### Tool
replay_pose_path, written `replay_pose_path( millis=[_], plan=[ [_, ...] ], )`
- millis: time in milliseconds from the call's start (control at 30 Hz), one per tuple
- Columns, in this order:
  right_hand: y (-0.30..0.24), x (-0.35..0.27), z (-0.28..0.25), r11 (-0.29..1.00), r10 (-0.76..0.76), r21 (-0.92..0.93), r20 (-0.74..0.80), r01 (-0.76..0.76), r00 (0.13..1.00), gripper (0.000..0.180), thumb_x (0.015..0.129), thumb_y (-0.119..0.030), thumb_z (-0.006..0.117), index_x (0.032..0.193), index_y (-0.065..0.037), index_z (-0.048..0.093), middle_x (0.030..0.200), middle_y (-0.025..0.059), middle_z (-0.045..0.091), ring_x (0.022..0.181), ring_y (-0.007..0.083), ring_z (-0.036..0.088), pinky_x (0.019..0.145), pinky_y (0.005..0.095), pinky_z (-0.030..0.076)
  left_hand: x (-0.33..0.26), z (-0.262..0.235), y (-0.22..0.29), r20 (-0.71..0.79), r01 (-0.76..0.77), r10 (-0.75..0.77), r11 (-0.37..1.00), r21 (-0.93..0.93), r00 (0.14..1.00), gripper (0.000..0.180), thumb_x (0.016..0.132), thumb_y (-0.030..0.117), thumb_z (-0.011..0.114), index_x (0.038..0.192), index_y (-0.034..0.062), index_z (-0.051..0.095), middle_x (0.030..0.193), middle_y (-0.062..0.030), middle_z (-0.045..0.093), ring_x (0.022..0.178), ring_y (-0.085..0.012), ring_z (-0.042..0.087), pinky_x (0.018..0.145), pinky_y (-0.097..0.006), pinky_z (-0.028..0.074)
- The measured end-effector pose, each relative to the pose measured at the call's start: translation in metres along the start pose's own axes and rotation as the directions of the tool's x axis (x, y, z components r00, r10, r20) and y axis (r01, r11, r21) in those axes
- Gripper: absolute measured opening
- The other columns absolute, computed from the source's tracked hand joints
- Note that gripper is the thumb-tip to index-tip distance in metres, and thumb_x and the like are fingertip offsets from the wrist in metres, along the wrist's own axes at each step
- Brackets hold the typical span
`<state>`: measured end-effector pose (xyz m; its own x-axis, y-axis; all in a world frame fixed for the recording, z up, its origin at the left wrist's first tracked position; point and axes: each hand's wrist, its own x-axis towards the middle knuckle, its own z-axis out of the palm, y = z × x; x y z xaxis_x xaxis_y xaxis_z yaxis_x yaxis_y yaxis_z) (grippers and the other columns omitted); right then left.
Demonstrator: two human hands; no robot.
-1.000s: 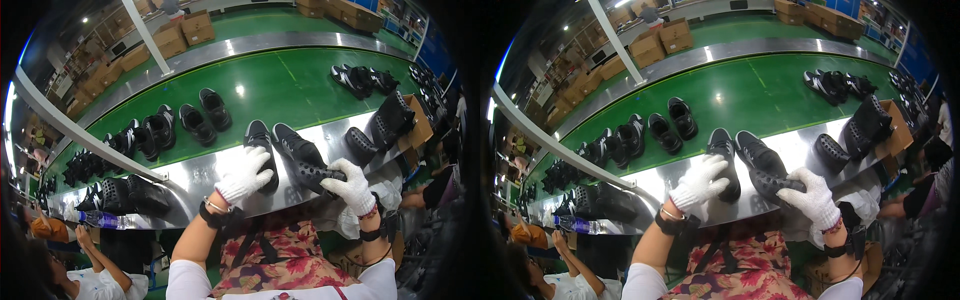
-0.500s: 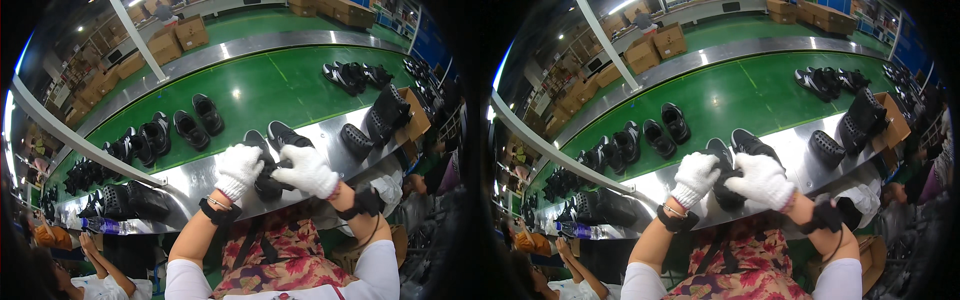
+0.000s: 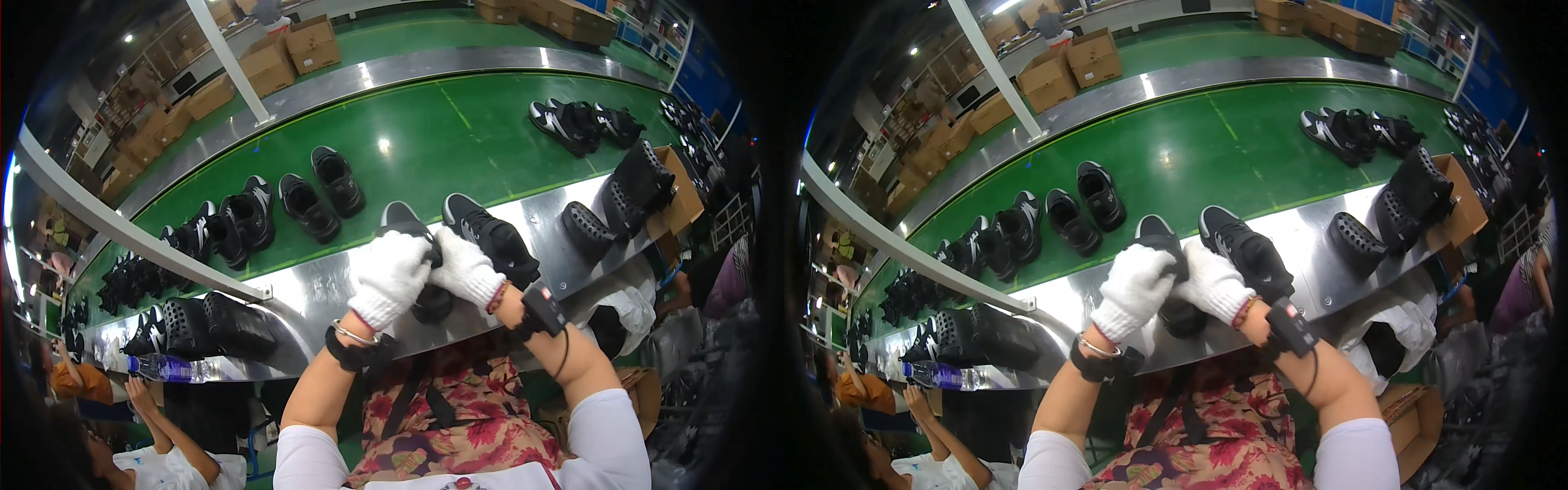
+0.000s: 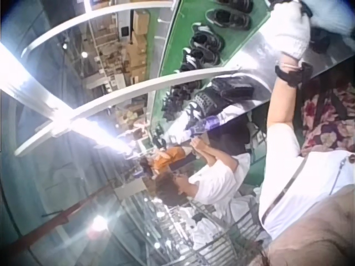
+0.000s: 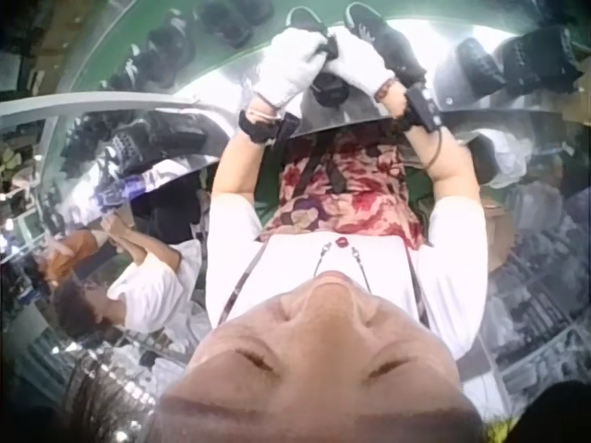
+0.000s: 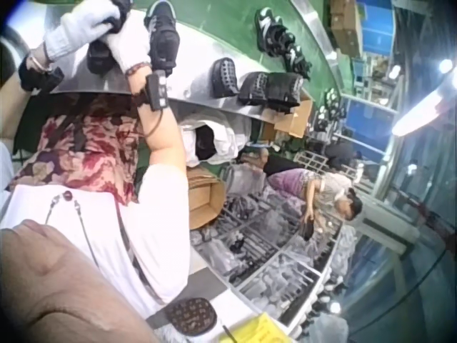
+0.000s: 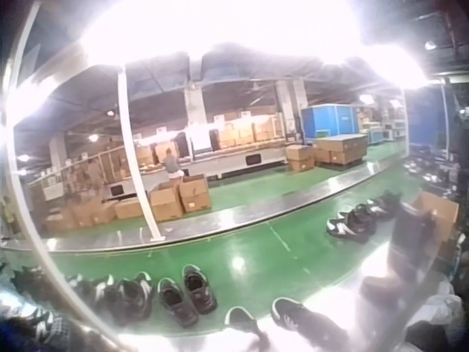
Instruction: The worker is assembling and inspecting shoe components at a conveyor belt in a factory.
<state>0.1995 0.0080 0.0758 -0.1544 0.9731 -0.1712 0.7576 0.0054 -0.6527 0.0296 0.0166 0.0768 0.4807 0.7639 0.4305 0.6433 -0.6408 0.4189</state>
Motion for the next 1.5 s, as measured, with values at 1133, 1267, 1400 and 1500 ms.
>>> replay_pose_path(
  millis=[1133,1267,1400,1500],
  plan=[
    [0.013,-0.028,-0.031,0.882,-0.190,0.409,-0.149,0.235,0.970,0.023,0.096,-0.010,0.063,0.116,0.000,0.069,0.101,0.0142,0.071,0.093,0.0209,0.069,0.084,0.0314,0.054,-0.122,0.037,-0.003,-0.318,0.101,-0.072,0.992,0.076,0.945,0.035,0.082,0.003,0.069,0.116,-0.0023,0.066,0.097,-0.0180,0.066,0.083,-0.0353,0.062,0.073,-0.045,0.053],
    [0.040,-0.094,-0.104,0.965,-0.263,-0.103,-0.325,0.243,0.908,0.038,0.089,-0.012,0.071,0.124,0.000,0.065,0.105,0.0176,0.070,0.092,0.0263,0.070,0.082,0.0352,0.056,-0.116,0.014,0.003,-0.255,0.353,-0.411,0.903,-0.245,0.875,0.043,0.089,0.009,0.072,0.128,-0.0034,0.060,0.105,-0.0192,0.065,0.083,-0.0319,0.065,0.078,-0.039,0.054],
    [0.062,-0.102,-0.096,0.945,-0.327,-0.021,-0.018,0.327,0.945,0.071,0.086,-0.035,0.077,0.145,-0.007,0.051,0.121,0.0218,0.064,0.109,0.0400,0.064,0.096,0.0426,0.051,-0.058,0.035,0.016,-0.145,0.290,-0.328,0.929,-0.232,0.934,0.064,0.092,0.019,0.070,0.148,0.0000,0.045,0.125,-0.0234,0.060,0.090,-0.0330,0.066,0.084,-0.041,0.054],
    [0.032,-0.074,-0.074,0.944,-0.155,-0.267,0.163,0.195,0.974,0.071,0.088,-0.054,0.068,0.146,-0.019,0.049,0.109,0.0211,0.064,0.098,0.0402,0.066,0.085,0.0464,0.053,-0.020,0.061,0.017,-0.086,0.273,-0.289,0.948,-0.161,0.953,0.063,0.093,0.018,0.067,0.149,-0.0003,0.044,0.127,-0.0276,0.061,0.103,-0.0393,0.066,0.090,-0.045,0.053]
  ],
)
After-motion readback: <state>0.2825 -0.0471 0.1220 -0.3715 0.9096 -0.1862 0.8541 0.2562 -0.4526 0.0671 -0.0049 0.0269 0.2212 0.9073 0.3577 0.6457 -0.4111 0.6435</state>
